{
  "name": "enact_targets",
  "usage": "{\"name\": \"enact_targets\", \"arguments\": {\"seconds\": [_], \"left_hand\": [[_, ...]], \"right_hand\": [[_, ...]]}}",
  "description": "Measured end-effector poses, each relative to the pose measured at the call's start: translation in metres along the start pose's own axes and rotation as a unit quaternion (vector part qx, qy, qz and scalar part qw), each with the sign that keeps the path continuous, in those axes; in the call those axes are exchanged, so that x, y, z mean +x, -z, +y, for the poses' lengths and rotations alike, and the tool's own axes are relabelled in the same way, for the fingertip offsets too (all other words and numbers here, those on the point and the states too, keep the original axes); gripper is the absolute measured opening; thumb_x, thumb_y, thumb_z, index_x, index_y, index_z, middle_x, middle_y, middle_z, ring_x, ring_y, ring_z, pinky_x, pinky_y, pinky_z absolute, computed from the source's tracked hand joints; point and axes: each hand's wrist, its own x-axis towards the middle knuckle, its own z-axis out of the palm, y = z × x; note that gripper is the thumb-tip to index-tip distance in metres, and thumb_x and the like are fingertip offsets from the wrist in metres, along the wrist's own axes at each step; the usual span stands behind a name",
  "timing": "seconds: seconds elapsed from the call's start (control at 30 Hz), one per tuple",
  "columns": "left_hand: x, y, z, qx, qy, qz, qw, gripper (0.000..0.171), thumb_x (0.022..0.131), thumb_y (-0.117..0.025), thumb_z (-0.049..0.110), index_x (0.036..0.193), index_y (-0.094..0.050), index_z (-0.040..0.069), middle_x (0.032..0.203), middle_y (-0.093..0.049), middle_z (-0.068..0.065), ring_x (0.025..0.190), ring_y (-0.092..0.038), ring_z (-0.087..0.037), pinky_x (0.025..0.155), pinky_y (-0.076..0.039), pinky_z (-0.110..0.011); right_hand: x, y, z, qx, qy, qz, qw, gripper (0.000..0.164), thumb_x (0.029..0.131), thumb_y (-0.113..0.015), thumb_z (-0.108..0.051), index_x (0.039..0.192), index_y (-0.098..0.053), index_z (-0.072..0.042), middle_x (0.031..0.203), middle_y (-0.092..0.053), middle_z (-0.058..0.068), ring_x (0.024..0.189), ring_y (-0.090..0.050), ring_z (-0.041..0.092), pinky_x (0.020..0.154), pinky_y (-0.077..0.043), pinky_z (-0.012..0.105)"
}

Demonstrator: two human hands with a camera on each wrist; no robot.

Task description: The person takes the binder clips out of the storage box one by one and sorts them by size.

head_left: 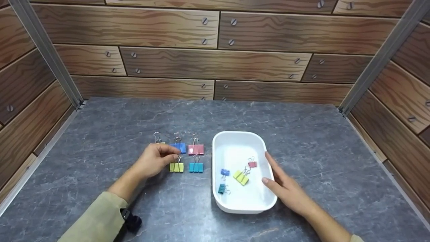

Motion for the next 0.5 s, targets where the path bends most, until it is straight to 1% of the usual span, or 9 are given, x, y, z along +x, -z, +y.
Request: {"name": "enact_targets", "arguments": {"seconds": [0.2,0.4,0.5], "left_hand": [[0.0003,-0.0002,-0.0010,-0.004,0.008,0.001,1.0000,0.018,0.096,-0.072,-0.001,0.113,-0.077,-0.006,0.107,-0.077,-0.017,0.090,-0.067,-0.016,0.078,-0.057,-0.023],[0.0016,-0.0031,-0.0018,0.000,0.002,0.008,1.0000,0.018,0.096,-0.071,-0.001,0.112,-0.077,-0.008,0.102,-0.077,-0.017,0.085,-0.065,-0.012,0.075,-0.054,-0.021],[0.0024,-0.0043,-0.0018,-0.002,0.009,0.009,0.9999,0.018,0.096,-0.072,-0.001,0.112,-0.077,-0.007,0.103,-0.078,-0.015,0.086,-0.065,-0.013,0.075,-0.055,-0.021]], "right_hand": [[-0.0008,0.0000,-0.0005,0.002,0.006,0.000,1.000,0.077,0.108,-0.064,-0.027,0.171,-0.019,-0.029,0.171,-0.029,0.013,0.149,-0.042,0.032,0.104,-0.049,0.024],[-0.0009,-0.0007,-0.0001,0.009,0.003,-0.004,1.000,0.078,0.108,-0.064,-0.026,0.171,-0.018,-0.031,0.170,-0.032,0.014,0.146,-0.046,0.032,0.099,-0.054,0.026],[-0.0009,-0.0005,0.0005,0.007,0.002,-0.005,1.000,0.078,0.108,-0.063,-0.026,0.171,-0.018,-0.030,0.170,-0.031,0.014,0.147,-0.046,0.034,0.099,-0.053,0.026]]}}
